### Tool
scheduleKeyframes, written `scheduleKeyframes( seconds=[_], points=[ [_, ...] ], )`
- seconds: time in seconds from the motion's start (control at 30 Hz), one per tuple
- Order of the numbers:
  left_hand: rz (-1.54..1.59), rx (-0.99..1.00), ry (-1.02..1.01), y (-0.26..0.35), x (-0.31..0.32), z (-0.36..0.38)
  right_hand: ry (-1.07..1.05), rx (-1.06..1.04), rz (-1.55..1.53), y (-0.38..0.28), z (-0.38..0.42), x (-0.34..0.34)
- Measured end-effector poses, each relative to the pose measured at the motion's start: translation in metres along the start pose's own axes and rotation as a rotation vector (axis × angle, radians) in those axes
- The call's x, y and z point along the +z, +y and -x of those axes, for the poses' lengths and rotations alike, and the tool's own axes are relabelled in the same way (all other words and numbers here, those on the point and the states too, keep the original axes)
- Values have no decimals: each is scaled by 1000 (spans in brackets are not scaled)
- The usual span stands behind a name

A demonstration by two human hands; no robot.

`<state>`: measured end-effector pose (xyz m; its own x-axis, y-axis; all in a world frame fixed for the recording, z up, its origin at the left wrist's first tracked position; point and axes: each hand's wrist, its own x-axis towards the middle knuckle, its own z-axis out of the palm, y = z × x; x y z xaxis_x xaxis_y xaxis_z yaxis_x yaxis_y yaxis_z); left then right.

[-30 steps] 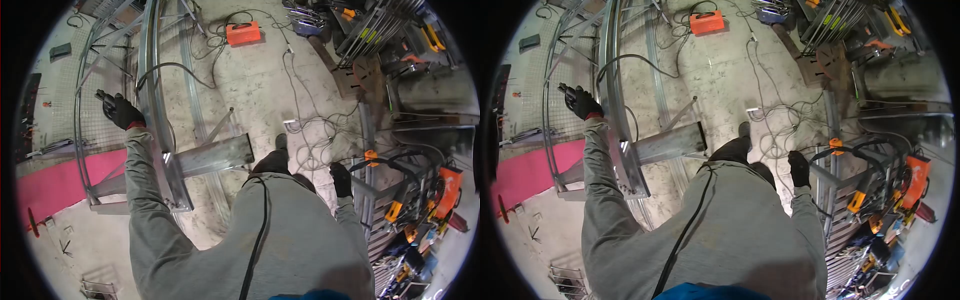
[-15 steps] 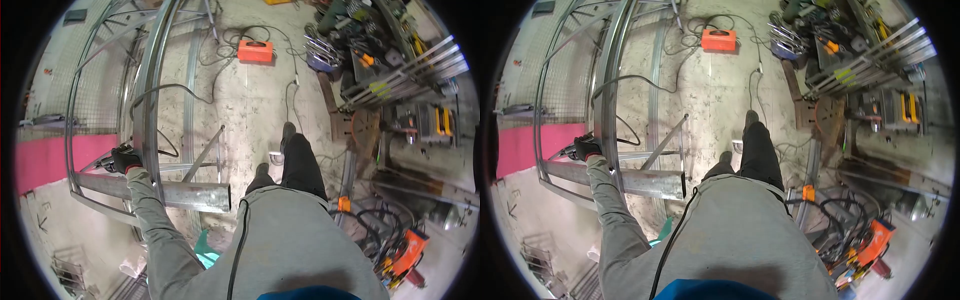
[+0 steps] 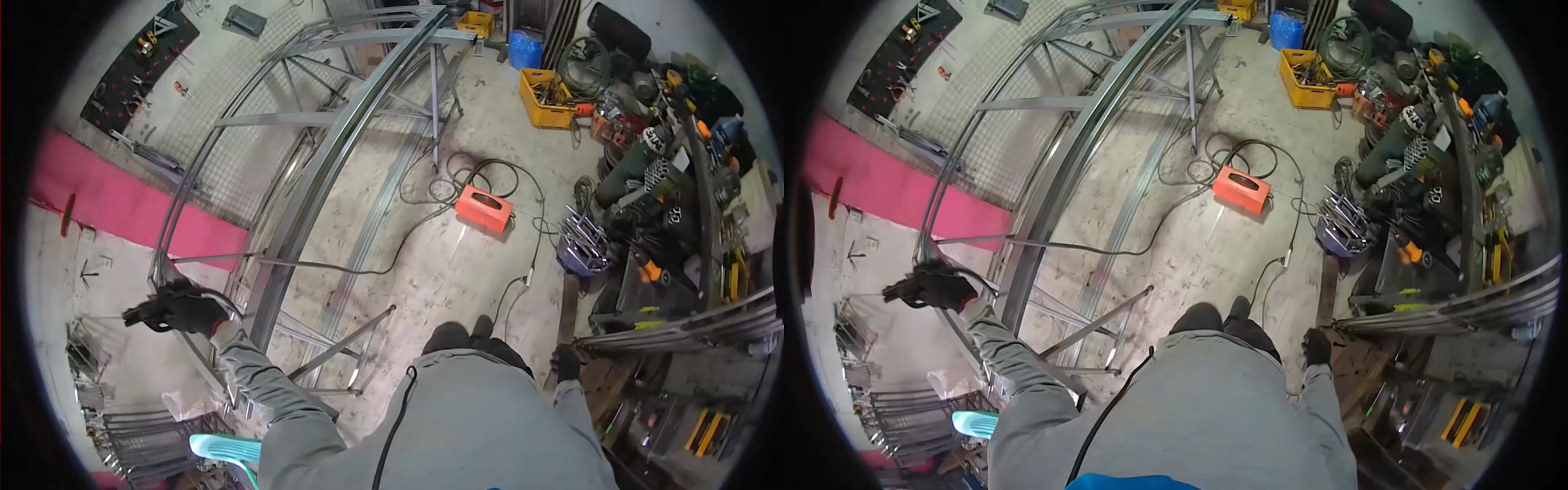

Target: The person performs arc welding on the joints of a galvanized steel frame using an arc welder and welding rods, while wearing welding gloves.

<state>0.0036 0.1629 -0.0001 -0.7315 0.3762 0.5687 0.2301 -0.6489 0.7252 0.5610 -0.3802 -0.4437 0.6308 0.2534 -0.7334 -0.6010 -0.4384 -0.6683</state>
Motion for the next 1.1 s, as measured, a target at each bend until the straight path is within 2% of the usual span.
scheduleKeyframes(
  seconds=[0.03, 0.07, 0.1, 0.13, 0.17, 0.23, 0.27, 0.3, 0.37, 0.43, 0.47, 0.5, 0.53, 0.57, 0.6, 0.63, 0.67, 0.7, 0.77, 0.87, 0.97, 1.07, 1.1],
  points=[
    [-9, 81, -21, 20, 17, 4, -35, 62, 79, -25, -28, 2],
    [-17, 138, -49, 40, 29, 6, -52, -15, 113, -52, -39, 13],
    [23, 125, -65, 59, 39, 11, -172, -111, 145, -61, -77, 16],
    [103, 70, -82, 80, 49, 19, -180, -167, 75, -84, -85, 33],
    [290, -124, -10, 107, 67, 34, -207, -206, 21, -106, -89, 51],
    [382, -119, -245, 128, 74, 50, -279, -228, -15, -139, -103, 80],
    [451, -59, -523, 127, 72, 50, -320, -211, -3, -149, -111, 93],
    [428, -57, -516, 133, 77, 54, -361, -195, 11, -162, -116, 107],
    [490, -349, -488, 152, 100, 61, -440, -163, 29, -171, -136, 117],
    [355, -323, -467, 154, 121, 73, -435, -1636, 918, -162, -178, 112],
    [439, -430, -608, 146, 125, 70, -477, -1402, 994, -151, -193, 102],
    [527, -536, -745, 140, 129, 71, -613, -796, 639, -140, -201, 94],
    [198, -372, -543, 155, 158, 111, -576, -773, 709, -122, -226, 76],
    [380, -482, -747, 130, 149, 95, -541, -748, 781, -105, -250, 59],
    [295, -483, -657, 120, 156, 103, -508, -722, 852, -89, -274, 42],
    [213, -476, -566, 112, 165, 113, -634, -832, 1554, -85, -290, 38],
    [148, -427, -500, 103, 171, 125, -631, -710, 1643, -93, -286, 17],
    [-7, -383, -393, 104, 185, 144, -632, -630, 1643, -104, -283, 14],
    [6, -346, -385, 81, 183, 160, -611, -557, 1620, -135, -288, 17],
    [-83, -462, -236, 61, 189, 181, -596, -547, 1604, -183, -305, 37],
    [-189, -485, -76, 67, 209, 195, -571, -649, 1575, -227, -325, 81],
    [-320, -374, -81, 60, 204, 198, -503, -845, 1493, -277, -337, 144],
    [-255, -429, -13, 56, 199, 198, -473, -935, 1431, -300, -336, 174]
  ],
)
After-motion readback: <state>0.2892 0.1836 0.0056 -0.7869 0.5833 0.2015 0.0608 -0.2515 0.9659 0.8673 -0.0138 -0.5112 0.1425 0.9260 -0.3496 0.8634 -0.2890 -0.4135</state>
